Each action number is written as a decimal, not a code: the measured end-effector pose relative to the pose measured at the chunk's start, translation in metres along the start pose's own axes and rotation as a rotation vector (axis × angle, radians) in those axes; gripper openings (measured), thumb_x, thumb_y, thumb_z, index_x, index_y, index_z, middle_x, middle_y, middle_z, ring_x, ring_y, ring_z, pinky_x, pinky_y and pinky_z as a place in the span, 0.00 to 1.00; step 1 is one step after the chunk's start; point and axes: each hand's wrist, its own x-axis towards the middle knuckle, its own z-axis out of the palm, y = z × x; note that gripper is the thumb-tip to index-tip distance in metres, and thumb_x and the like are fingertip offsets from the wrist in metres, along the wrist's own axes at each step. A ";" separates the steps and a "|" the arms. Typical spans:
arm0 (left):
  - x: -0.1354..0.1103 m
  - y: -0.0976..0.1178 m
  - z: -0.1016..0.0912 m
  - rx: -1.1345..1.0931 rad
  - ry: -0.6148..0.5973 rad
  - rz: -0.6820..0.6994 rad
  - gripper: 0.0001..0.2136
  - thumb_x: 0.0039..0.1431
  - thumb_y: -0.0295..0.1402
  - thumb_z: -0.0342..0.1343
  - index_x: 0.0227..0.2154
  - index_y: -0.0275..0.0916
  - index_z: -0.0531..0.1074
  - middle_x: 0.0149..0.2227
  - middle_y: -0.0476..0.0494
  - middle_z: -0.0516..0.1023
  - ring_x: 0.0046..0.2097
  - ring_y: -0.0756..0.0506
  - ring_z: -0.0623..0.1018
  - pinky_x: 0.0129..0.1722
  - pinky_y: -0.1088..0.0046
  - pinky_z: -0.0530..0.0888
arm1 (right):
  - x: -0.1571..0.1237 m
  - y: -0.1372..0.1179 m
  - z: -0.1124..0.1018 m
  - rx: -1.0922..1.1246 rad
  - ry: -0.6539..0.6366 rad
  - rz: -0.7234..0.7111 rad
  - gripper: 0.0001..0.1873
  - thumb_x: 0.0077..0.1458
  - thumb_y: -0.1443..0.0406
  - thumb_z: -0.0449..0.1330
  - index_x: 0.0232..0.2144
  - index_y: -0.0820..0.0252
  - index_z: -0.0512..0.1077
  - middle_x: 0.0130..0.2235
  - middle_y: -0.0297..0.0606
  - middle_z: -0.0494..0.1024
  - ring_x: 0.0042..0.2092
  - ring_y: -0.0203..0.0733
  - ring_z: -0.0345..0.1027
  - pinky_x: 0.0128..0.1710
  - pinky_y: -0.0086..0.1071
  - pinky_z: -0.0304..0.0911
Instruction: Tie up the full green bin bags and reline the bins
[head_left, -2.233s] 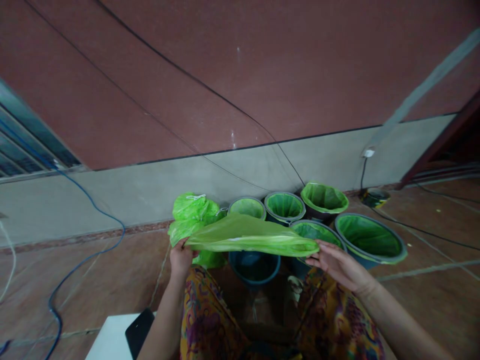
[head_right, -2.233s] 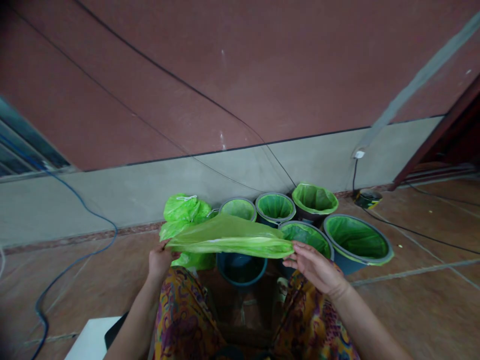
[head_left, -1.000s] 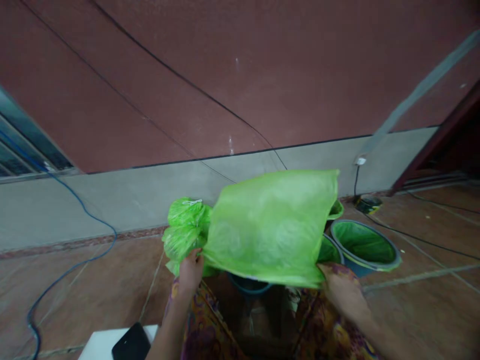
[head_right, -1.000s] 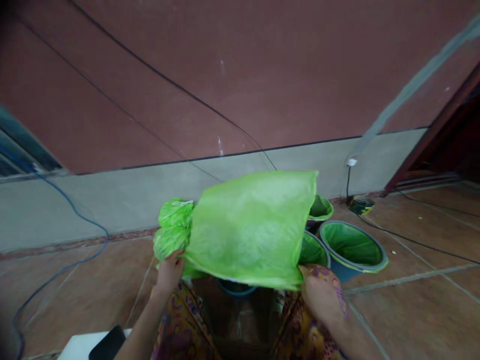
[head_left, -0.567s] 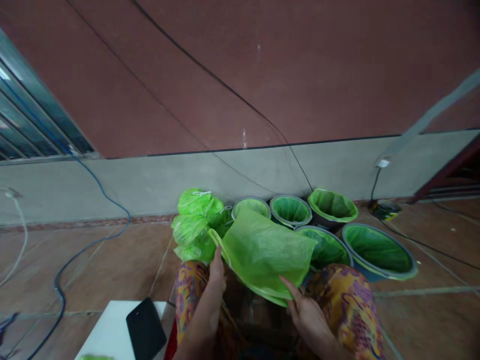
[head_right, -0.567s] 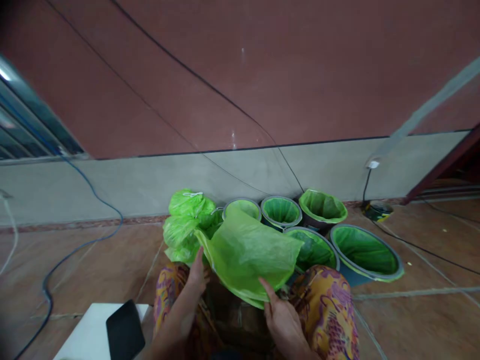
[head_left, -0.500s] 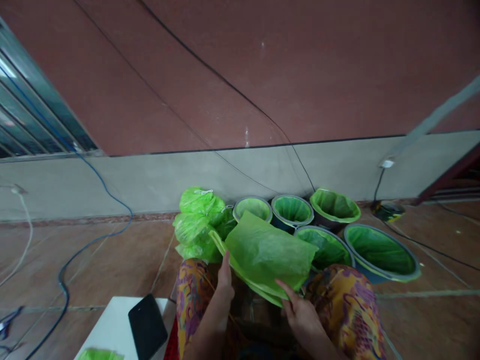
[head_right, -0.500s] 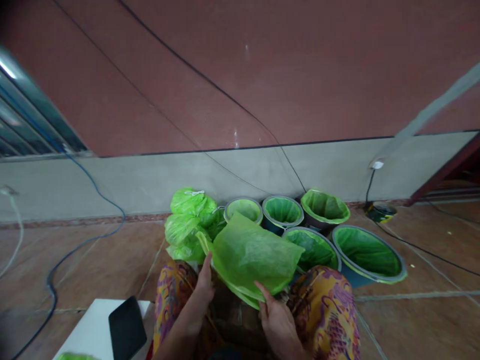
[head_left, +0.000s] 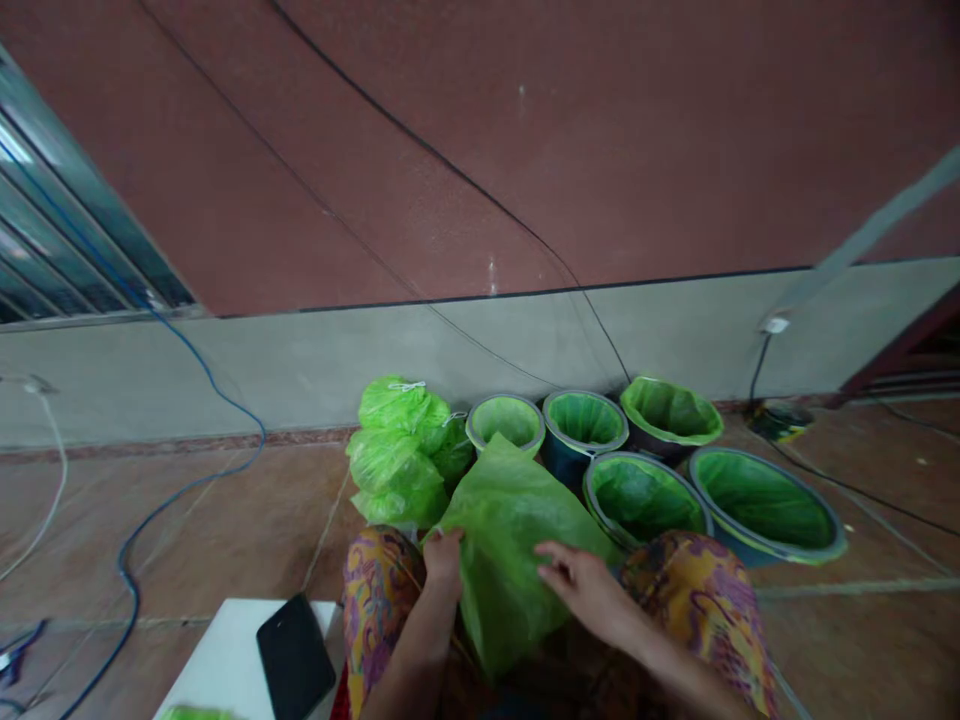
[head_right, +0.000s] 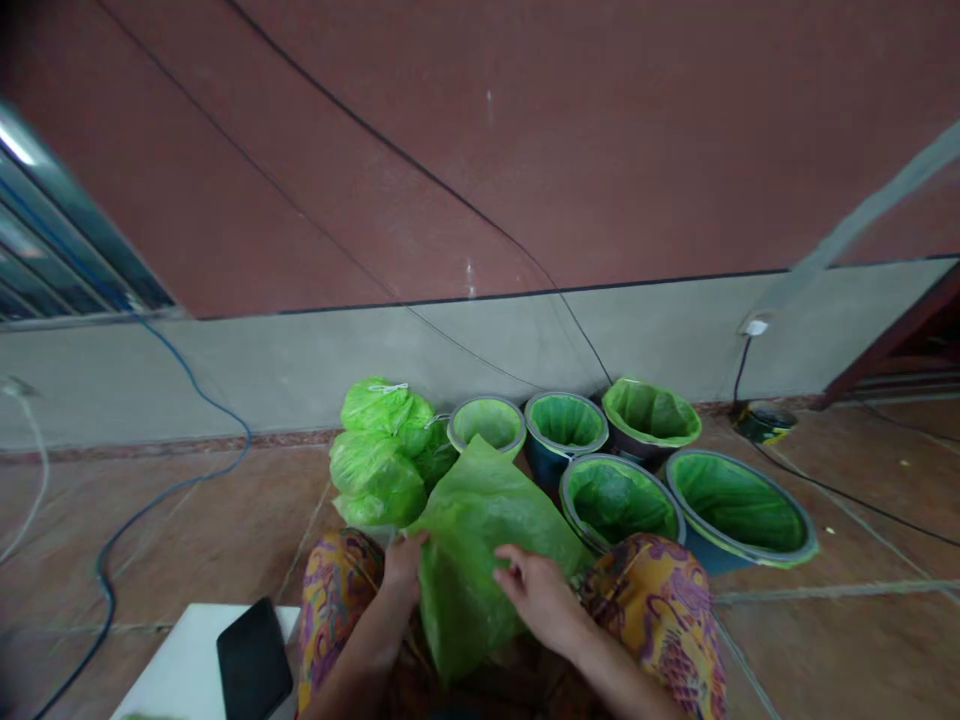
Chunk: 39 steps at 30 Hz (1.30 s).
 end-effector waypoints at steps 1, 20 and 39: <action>-0.004 0.012 0.005 -0.011 0.006 0.009 0.11 0.39 0.36 0.67 0.26 0.40 0.72 0.22 0.47 0.77 0.32 0.40 0.81 0.36 0.64 0.75 | 0.014 0.005 -0.013 -0.006 0.098 0.027 0.25 0.58 0.54 0.50 0.50 0.61 0.74 0.34 0.42 0.80 0.34 0.44 0.72 0.37 0.36 0.65; -0.083 0.160 -0.041 0.116 -0.216 0.056 0.18 0.38 0.33 0.71 0.35 0.35 0.78 0.31 0.41 0.84 0.30 0.42 0.82 0.33 0.68 0.78 | 0.062 0.024 -0.033 1.238 -0.197 0.200 0.18 0.51 0.51 0.62 0.39 0.55 0.78 0.43 0.43 0.82 0.47 0.52 0.76 0.52 0.46 0.68; -0.033 0.180 -0.023 0.120 -0.077 0.497 0.18 0.38 0.37 0.72 0.35 0.38 0.81 0.43 0.41 0.82 0.46 0.40 0.79 0.47 0.66 0.74 | 0.016 0.015 -0.177 0.914 0.214 -0.023 0.39 0.41 0.61 0.73 0.57 0.51 0.68 0.41 0.36 0.83 0.41 0.42 0.77 0.44 0.33 0.70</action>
